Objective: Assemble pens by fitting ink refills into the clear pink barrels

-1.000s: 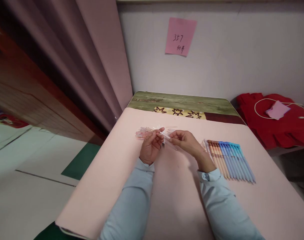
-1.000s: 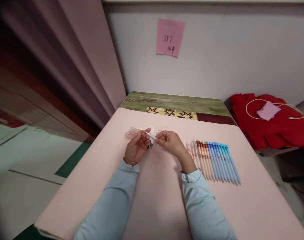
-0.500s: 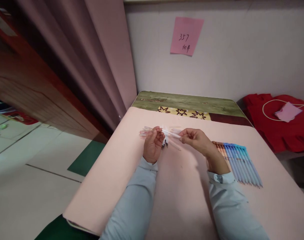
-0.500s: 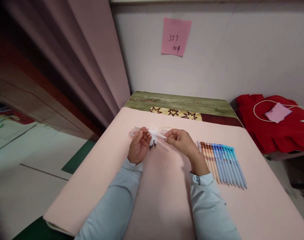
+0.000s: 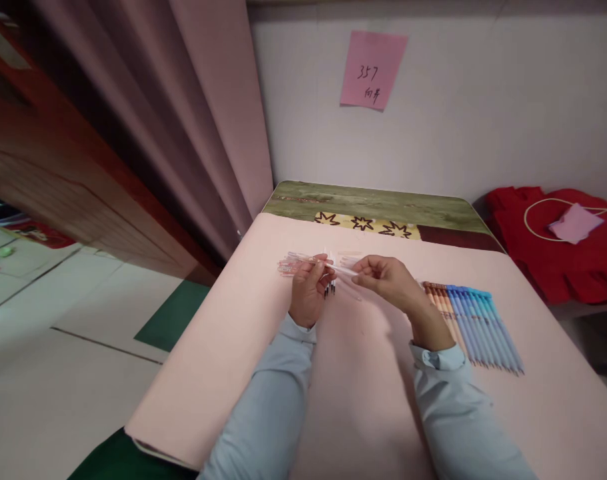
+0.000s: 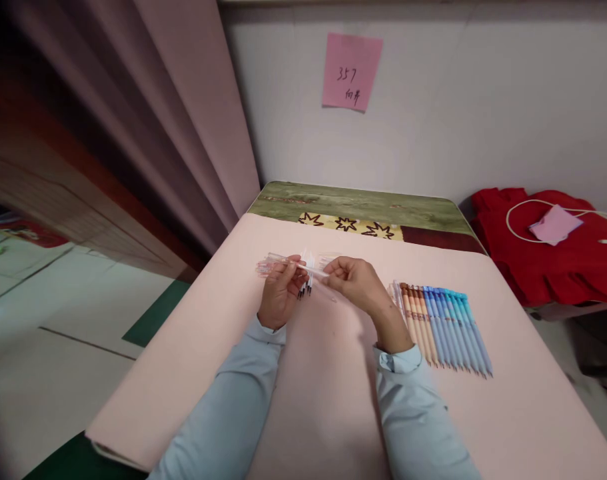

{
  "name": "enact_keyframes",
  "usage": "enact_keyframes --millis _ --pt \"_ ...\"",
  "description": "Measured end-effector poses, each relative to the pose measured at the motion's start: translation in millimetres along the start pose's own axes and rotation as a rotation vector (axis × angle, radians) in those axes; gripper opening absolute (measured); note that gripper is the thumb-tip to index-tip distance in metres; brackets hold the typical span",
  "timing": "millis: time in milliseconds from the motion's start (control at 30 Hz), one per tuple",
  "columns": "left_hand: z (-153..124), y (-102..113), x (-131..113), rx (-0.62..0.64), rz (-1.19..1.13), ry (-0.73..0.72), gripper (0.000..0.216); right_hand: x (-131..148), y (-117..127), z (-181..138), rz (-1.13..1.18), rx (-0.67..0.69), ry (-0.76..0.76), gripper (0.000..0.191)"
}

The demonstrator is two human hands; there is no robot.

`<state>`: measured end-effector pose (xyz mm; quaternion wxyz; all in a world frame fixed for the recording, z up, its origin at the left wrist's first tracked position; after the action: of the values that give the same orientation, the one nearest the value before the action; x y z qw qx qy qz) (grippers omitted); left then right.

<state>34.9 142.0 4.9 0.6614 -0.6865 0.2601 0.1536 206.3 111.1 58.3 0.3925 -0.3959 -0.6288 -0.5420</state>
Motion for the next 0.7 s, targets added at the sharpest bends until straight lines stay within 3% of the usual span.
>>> enact_keyframes --millis 300,700 --pt "1 0 0 -0.034 0.002 -0.023 0.033 0 -15 7 0.048 -0.123 0.03 0.03" --pt "1 -1 -1 -0.039 0.002 -0.012 0.029 1 -18 7 -0.005 -0.159 0.029 0.029"
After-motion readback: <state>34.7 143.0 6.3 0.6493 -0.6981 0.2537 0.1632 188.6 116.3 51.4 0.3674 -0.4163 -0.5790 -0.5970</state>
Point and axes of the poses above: each hand's wrist, its own z-axis towards the middle knuckle, its own y-axis out of the back of the hand, x = y × z, the point moved 2 cm from there along z, towards the middle knuckle, and after that the axes turned 10 degrees about -z, right-handed, at the moved point
